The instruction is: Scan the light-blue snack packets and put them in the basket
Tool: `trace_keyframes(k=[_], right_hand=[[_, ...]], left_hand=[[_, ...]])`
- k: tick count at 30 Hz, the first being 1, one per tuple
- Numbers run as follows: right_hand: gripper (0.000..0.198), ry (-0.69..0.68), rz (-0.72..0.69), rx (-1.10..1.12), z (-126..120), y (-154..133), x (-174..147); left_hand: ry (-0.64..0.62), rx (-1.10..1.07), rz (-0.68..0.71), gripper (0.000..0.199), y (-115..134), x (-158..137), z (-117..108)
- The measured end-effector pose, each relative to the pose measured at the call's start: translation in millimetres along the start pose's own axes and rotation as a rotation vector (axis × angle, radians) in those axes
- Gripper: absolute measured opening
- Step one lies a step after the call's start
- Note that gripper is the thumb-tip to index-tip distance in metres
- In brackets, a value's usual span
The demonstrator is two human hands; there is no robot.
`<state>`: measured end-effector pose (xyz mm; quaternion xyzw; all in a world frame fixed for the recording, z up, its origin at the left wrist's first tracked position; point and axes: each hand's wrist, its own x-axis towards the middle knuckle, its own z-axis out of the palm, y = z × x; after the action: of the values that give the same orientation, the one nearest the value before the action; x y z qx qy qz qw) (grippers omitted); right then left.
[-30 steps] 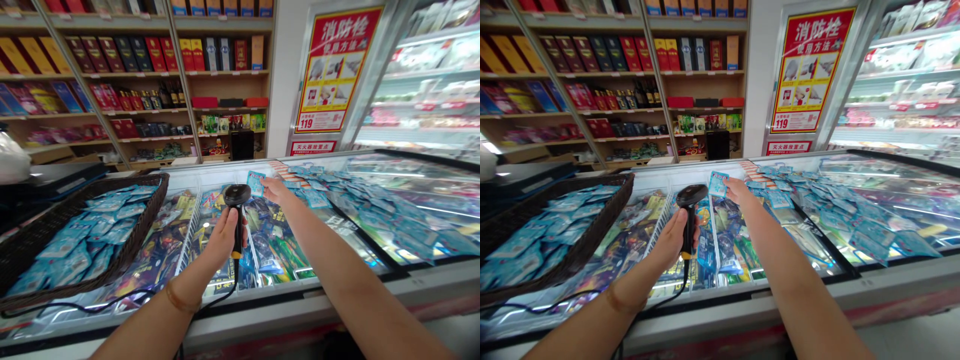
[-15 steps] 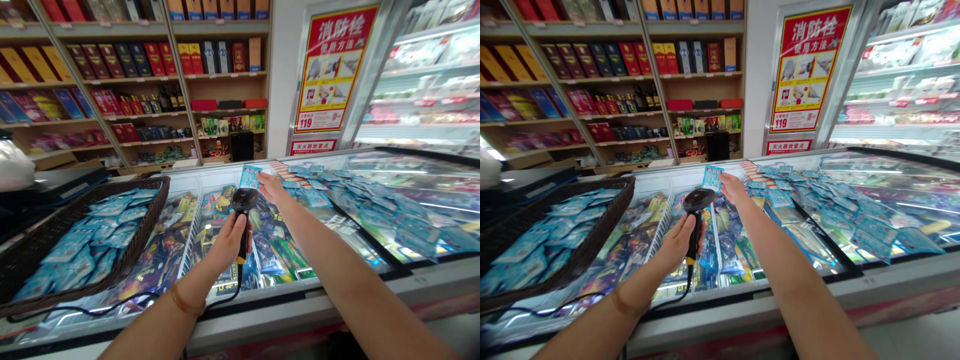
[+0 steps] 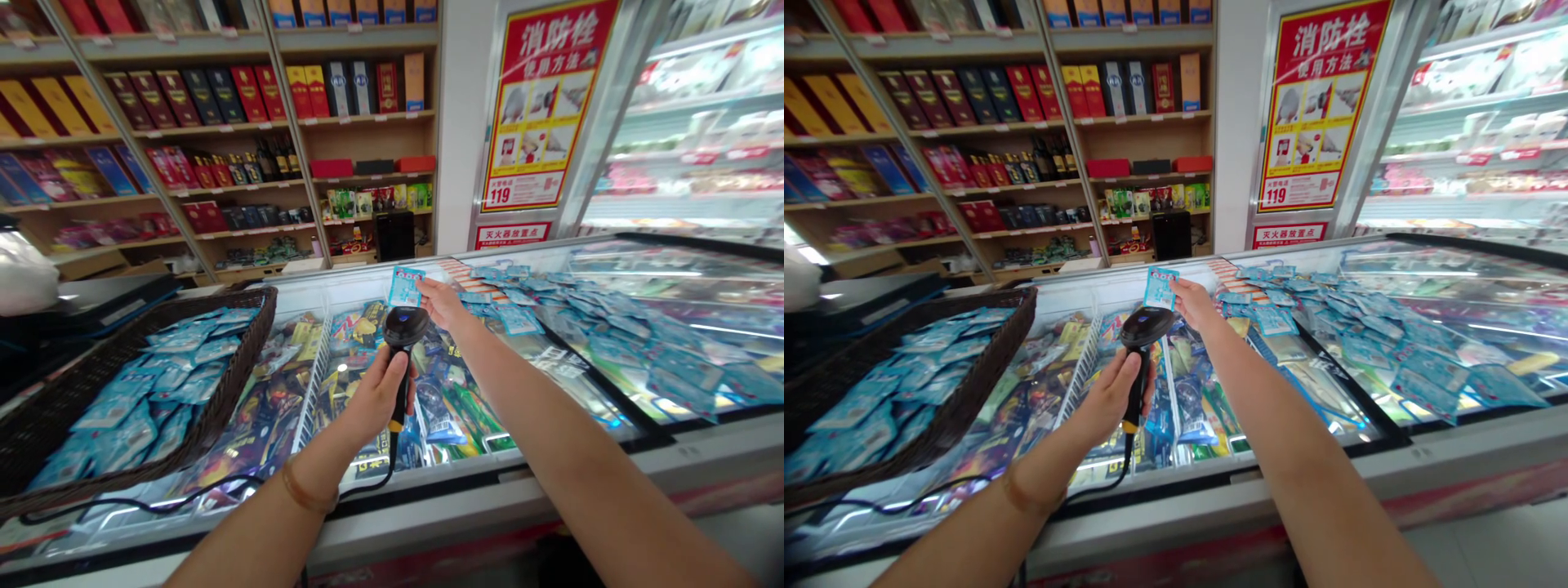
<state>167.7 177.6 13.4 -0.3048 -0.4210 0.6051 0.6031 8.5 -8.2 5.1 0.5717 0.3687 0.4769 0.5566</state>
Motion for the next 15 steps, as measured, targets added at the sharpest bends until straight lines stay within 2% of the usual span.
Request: trace_keyframes(k=[5,9,12,15], right_hand=[[0.016,0.010,0.006,0.011,1,0,0],[0.010,0.097,0.026,-0.020,2,1,0],[0.011,0.209,0.059,-0.072,2,4,-2],[0.013,0.261,0.123,-0.074,10,10,-8]], left_hand=[[0.006,-0.008,-0.005,0.060,1,0,1],[0.065,-0.021,-0.031,0.064,1,-1,2],[0.179,-0.050,-0.027,0.065,4,1,0],[0.370,-0.125,-0.013,0.064,14,3,-7]])
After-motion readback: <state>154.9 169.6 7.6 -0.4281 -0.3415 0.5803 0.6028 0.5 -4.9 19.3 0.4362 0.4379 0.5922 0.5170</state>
